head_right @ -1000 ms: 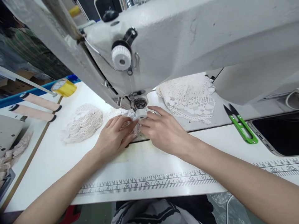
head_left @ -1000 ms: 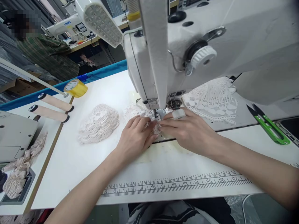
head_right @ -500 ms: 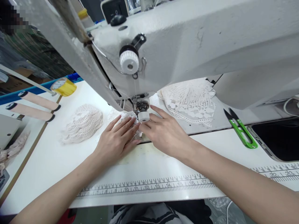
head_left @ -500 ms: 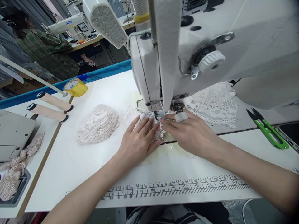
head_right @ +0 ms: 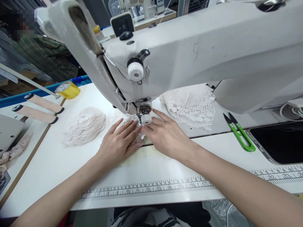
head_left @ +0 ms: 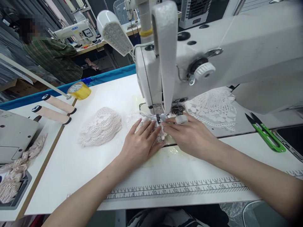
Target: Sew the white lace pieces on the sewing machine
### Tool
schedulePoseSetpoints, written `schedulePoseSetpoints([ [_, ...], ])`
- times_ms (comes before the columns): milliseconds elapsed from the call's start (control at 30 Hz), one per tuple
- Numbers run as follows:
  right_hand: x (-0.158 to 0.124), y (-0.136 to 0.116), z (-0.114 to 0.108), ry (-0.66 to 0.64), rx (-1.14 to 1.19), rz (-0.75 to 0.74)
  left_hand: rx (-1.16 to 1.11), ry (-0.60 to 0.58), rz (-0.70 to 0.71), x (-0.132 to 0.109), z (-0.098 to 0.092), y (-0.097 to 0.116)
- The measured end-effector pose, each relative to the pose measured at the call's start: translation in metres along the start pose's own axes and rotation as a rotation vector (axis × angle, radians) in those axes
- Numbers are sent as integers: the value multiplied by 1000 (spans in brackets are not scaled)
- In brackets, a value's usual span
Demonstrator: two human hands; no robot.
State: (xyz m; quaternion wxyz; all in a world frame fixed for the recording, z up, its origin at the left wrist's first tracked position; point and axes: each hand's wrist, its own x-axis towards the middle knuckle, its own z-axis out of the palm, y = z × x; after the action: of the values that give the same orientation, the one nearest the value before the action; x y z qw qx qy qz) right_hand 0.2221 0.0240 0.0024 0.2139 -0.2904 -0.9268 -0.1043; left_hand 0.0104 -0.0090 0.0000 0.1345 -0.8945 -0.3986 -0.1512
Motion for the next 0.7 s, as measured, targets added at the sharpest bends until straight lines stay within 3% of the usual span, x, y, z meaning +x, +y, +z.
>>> schedulePoseSetpoints([
  [167,1,0,-1,34,-2,11,-111,90,124,-3,-6,-5],
  [333,1,-1,-3,72,-32,-13,-60,136,207,-4,-7,-5],
  [533,2,-4,-1,45,99,-12,-124,146,131,0,-9,-3],
  [700,1,-2,-3,48,123,-37,9,105,255,1,-13,-3],
])
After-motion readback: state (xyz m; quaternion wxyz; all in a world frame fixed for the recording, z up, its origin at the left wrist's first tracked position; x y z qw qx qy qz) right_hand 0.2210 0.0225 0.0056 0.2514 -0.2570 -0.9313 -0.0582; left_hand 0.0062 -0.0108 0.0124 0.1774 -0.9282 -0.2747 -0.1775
